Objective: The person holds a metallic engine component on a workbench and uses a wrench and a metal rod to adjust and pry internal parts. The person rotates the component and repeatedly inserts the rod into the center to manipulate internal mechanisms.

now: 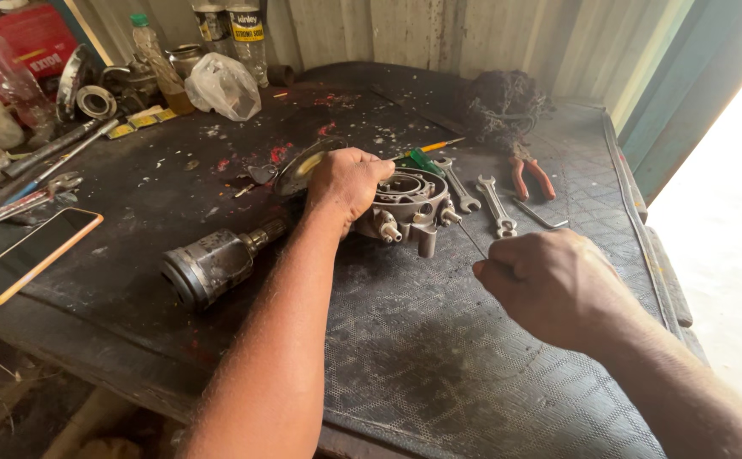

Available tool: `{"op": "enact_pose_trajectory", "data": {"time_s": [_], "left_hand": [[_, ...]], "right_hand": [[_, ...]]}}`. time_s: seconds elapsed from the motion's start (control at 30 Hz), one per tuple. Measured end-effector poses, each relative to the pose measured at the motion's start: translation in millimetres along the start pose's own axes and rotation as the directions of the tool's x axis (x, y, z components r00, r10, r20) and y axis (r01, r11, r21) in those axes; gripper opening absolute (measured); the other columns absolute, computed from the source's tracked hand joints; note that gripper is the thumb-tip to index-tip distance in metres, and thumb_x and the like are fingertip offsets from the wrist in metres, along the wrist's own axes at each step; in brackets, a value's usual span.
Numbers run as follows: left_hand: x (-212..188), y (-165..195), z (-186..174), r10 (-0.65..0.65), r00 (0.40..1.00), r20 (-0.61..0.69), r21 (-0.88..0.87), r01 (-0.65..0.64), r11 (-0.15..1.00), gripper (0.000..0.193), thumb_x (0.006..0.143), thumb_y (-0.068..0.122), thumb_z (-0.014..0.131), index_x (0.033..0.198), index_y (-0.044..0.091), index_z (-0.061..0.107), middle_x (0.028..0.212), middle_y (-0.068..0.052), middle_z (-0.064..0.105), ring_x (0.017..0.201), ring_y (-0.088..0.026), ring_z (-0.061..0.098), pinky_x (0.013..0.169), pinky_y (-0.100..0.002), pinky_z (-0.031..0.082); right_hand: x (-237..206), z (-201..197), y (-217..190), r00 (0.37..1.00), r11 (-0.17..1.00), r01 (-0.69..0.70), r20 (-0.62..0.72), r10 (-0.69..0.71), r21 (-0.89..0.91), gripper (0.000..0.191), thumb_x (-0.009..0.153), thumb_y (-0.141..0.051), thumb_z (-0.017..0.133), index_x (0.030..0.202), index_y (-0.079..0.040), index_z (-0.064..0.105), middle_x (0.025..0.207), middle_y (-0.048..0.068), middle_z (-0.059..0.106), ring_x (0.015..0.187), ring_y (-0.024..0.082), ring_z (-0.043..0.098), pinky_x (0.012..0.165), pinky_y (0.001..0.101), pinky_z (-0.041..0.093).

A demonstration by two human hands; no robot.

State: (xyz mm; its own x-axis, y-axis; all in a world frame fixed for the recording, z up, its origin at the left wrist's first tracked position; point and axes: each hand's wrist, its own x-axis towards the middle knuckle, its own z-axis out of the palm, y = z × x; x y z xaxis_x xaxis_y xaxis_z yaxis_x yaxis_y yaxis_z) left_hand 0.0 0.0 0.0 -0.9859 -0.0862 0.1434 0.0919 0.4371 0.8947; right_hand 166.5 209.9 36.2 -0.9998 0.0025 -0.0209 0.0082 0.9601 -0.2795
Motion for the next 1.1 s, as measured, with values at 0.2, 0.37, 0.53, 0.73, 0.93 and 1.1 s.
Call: {"op": "enact_pose_trajectory", "data": {"time_s": [0.2, 0.37, 0.53, 0.73, 0.93, 1.1], "left_hand": [[1, -2, 0, 0.049, 0.992, 0.119, 0.075, -0.059, 0.995, 0.041, 0.072, 0.042, 0.08, 0.096, 0.008, 0.081, 0.096, -0.012, 0.081, 0.089, -0.021, 0.076, 0.082, -0.034, 0.057], [-12, 10, -2, 0.123, 0.967, 0.224, 0.353, -0.198, 0.914, 0.072, 0.071, 0.063, 0.08, 0.121, 0.012, 0.073, 0.119, -0.017, 0.072, 0.112, -0.028, 0.068, 0.096, -0.039, 0.05], [-17, 25, -7, 0.14, 0.938, 0.317, 0.335, -0.248, 0.909, 0.083, 0.06, 0.071, 0.076, 0.122, 0.016, 0.074, 0.119, -0.015, 0.076, 0.114, -0.028, 0.071, 0.097, -0.04, 0.053], [-7, 17, -7, 0.207, 0.935, 0.289, 0.335, -0.302, 0.893, 0.082, 0.067, 0.065, 0.086, 0.124, 0.008, 0.069, 0.12, -0.018, 0.071, 0.113, -0.029, 0.069, 0.096, -0.038, 0.052], [-14, 23, -10, 0.155, 0.922, 0.355, 0.233, -0.248, 0.94, 0.067, 0.065, 0.056, 0.082, 0.116, 0.013, 0.077, 0.109, -0.01, 0.08, 0.101, -0.022, 0.075, 0.089, -0.036, 0.055], [-17, 32, -14, 0.111, 0.942, 0.316, 0.283, -0.205, 0.937, 0.071, 0.065, 0.054, 0.084, 0.12, 0.01, 0.074, 0.11, -0.012, 0.078, 0.1, -0.022, 0.074, 0.088, -0.036, 0.055]], "right_hand": [[7, 6, 7, 1.0, 0.999, -0.016, -0.023, 0.017, 0.045, 0.036, 0.093, -0.048, 0.064, 0.086, -0.015, 0.075, 0.074, 0.01, 0.07, 0.071, 0.027, 0.072, 0.071, 0.0471, 0.057], [22, 22, 8, 0.996, 0.999, -0.012, -0.087, 0.016, 0.052, 0.04, 0.096, -0.049, 0.058, 0.09, -0.013, 0.074, 0.078, 0.013, 0.072, 0.075, 0.032, 0.071, 0.075, 0.0492, 0.054], [38, 31, 1, 0.973, 0.993, 0.081, -0.224, -0.058, 0.091, 0.039, 0.093, -0.046, 0.063, 0.087, -0.009, 0.074, 0.078, 0.015, 0.072, 0.079, 0.034, 0.07, 0.075, 0.0485, 0.054], [33, 33, 17, 0.993, 0.979, -0.012, -0.109, 0.035, 0.201, 0.036, 0.09, -0.047, 0.067, 0.086, -0.012, 0.077, 0.078, 0.014, 0.075, 0.078, 0.034, 0.074, 0.076, 0.0481, 0.056], [29, 27, 4, 0.982, 0.982, 0.041, -0.188, -0.006, 0.182, 0.035, 0.092, -0.041, 0.063, 0.081, -0.01, 0.075, 0.079, 0.015, 0.074, 0.08, 0.035, 0.07, 0.076, 0.0493, 0.054], [22, 24, 1, 0.937, 0.986, 0.164, -0.313, -0.153, 0.008, 0.037, 0.095, -0.04, 0.063, 0.079, -0.007, 0.069, 0.075, 0.018, 0.071, 0.079, 0.04, 0.068, 0.074, 0.0524, 0.052]]}}
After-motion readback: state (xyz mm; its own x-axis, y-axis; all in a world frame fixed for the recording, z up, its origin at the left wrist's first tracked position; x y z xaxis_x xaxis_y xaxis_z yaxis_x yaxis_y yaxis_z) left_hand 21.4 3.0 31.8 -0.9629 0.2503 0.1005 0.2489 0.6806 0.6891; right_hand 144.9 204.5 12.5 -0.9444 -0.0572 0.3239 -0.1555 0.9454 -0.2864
